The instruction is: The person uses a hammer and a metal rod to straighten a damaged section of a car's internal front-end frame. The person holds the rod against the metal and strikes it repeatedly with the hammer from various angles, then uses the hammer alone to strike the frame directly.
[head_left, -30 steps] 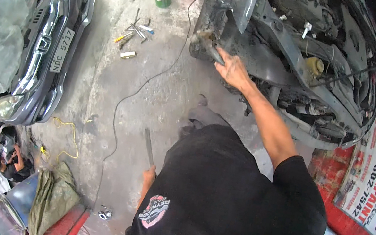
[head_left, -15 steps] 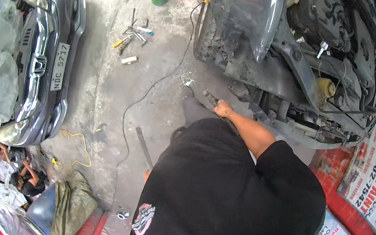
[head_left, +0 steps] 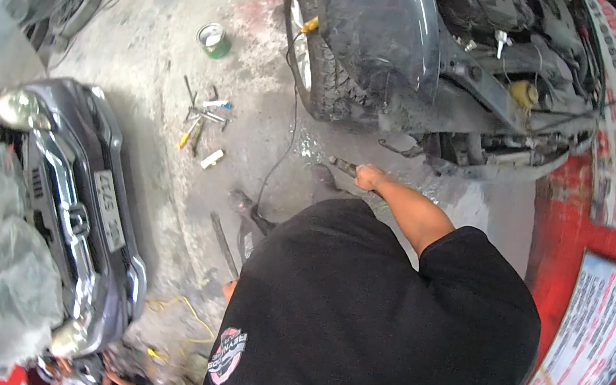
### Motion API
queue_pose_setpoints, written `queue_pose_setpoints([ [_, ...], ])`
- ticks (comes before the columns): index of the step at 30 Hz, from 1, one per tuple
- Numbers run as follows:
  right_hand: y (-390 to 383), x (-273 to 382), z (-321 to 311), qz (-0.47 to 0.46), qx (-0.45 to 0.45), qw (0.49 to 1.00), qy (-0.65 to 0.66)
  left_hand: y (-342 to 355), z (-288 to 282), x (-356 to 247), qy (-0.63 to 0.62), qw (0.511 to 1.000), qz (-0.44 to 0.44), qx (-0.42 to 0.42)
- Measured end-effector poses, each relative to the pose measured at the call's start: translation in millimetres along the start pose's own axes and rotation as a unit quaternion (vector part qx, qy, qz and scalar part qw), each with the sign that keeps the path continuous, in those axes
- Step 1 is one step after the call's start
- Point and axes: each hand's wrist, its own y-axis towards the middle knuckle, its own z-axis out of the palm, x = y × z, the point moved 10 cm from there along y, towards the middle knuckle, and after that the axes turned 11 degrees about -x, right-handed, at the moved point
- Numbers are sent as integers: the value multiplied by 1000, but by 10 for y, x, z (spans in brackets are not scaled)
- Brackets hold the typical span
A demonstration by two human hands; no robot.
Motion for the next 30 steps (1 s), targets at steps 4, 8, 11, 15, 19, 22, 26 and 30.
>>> queue_pose_setpoints([
  [4, -172, 452, 97, 32, -71, 993, 87, 1233, -515, -276, 157, 951, 266, 27],
  [8, -542, 952, 149, 63, -124, 982, 129, 1423, -1687, -857, -102, 958, 242, 112],
  [11, -894, 1382, 173, 81, -136, 973, 166, 1869, -2191, -824, -84, 987, 99, 97],
  [15, -870, 1551, 736, 62, -154, 981, 105, 2182, -2689, -1410, -13, 986, 128, 109],
  [19, -610, 1517, 1825, -19, -39, 995, 89, 2961, -2471, -1831, -134, 913, 342, 178],
  [22, -343, 1092, 2043, 173, -73, 950, 249, 2960, -2259, -2267, 29, 918, 364, 153],
  [26, -197, 1798, 1088, 148, -4, 971, 188, 2703, -2462, -3035, -39, 989, 46, 137],
  [30, 321, 1770, 832, 146, 22, 969, 196, 2618, -2648, -3847, 34, 983, 108, 142],
])
